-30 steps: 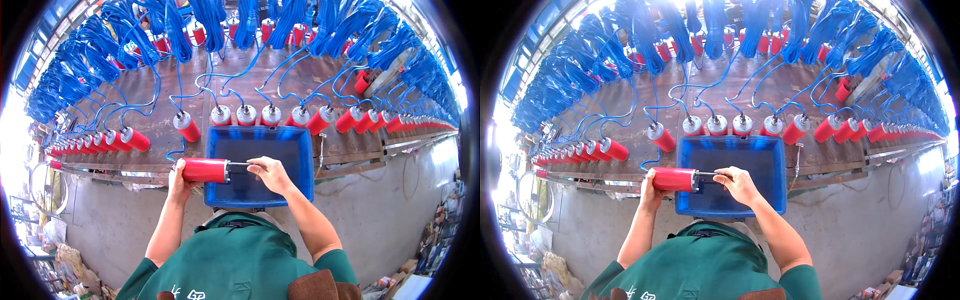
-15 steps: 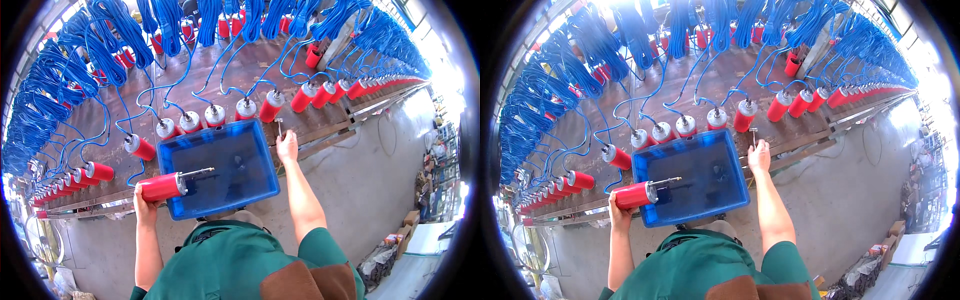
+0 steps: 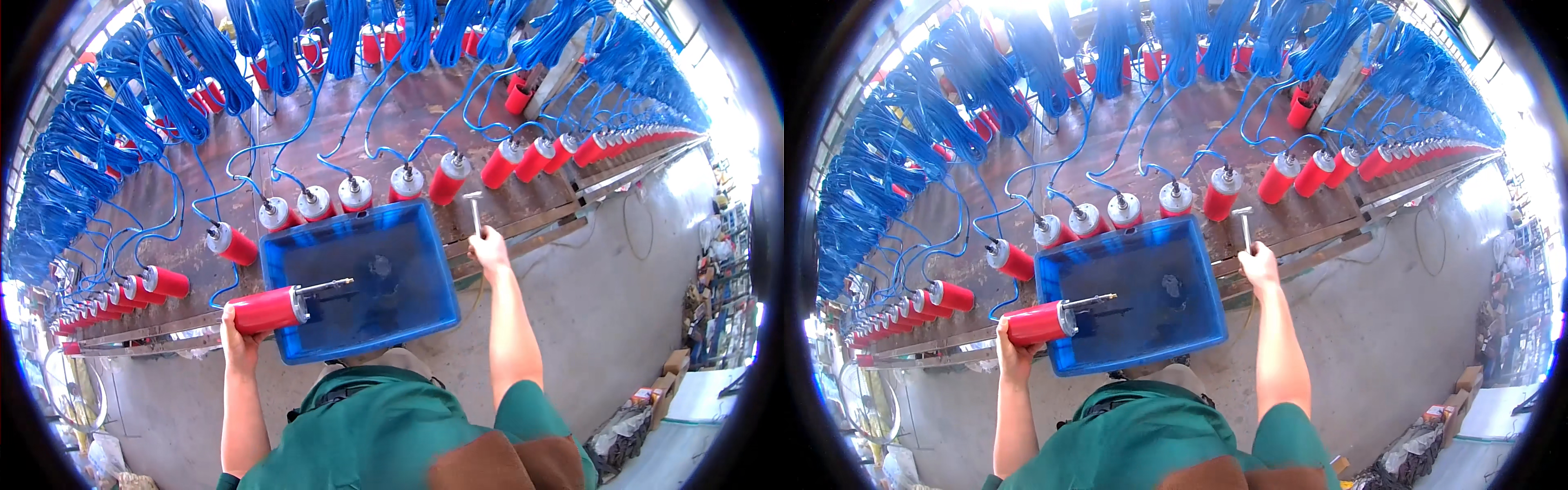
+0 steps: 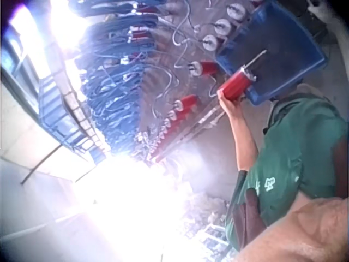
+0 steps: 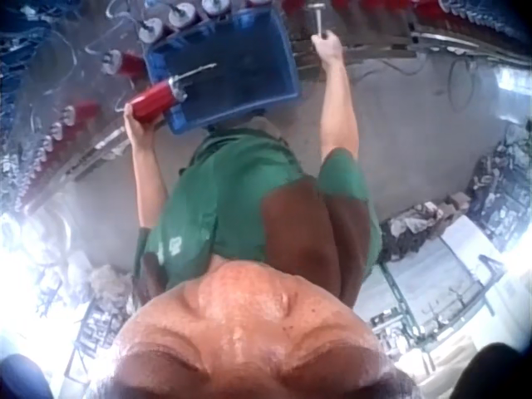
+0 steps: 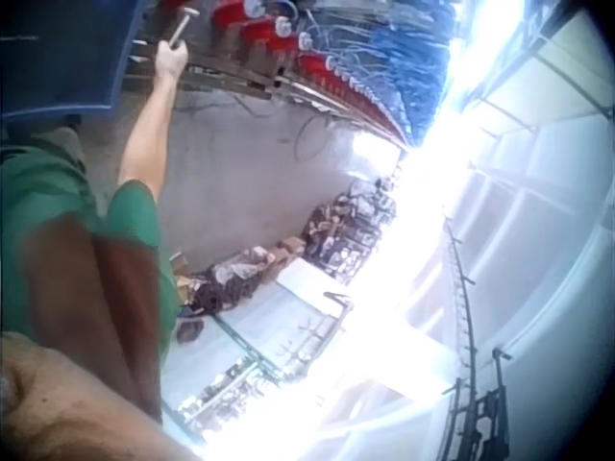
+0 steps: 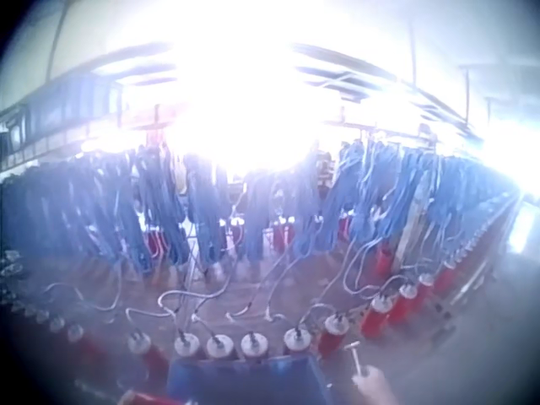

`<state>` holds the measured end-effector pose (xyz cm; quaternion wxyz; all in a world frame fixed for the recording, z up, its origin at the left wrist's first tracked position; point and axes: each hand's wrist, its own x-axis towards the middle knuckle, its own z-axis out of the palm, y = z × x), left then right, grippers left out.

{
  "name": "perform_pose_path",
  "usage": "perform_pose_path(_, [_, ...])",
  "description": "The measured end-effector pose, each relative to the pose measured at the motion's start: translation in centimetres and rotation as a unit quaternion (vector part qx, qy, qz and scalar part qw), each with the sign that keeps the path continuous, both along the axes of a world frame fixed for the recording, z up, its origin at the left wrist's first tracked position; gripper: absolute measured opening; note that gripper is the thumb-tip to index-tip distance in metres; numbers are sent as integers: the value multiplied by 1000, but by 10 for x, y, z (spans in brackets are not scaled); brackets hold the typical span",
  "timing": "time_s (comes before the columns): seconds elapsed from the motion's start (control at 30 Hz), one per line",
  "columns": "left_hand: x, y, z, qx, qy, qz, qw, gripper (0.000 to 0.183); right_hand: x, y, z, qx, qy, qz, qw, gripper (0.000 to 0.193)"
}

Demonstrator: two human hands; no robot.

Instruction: The person submerges a red cylindrical canister into a blue water basin, removes it, and uses a handheld tool to manipulate the valve assembly on top. The person repeats this with a second red canister, turning the valve and pressing the tool into the top assembly.

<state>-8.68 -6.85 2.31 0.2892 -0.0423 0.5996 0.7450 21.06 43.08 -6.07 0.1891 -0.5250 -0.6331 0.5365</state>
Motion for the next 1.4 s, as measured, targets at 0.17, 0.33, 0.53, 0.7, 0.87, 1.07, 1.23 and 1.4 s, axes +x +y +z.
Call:
perform_pose_path(0.17, [-2,4,-5,11,-15,-9,1000,69,29,-93,153,4,266,12,964,37])
perform_pose_path(0.33, [-1,3,-6,28,-14,4,1000,68,3,-138,211,33,373,79,924,42])
perform_pose_path(0.53, [-4,-3,-11,27,-35,-26,999,71,-59,-190,197,26,165,172,971,16])
perform_pose_path(0.7, [-3,-2,-12,32,-45,-1,998,71,-110,-188,140,-215,184,181,942,19])
perform_pose_path(0.87, [-3,1,-10,44,-66,23,997,66,-131,-195,117,-298,229,130,917,19])
perform_pose_path(1.07, [-6,0,-15,57,-70,18,996,65,-139,-201,117,-299,228,127,918,19])
perform_pose_path(1.23, [-7,-1,-17,62,-77,18,995,65,-143,-203,117,-307,235,132,913,20])
perform_pose_path(1.4, [-7,0,-14,55,-62,12,997,64,-145,-209,118,-288,202,121,928,21])
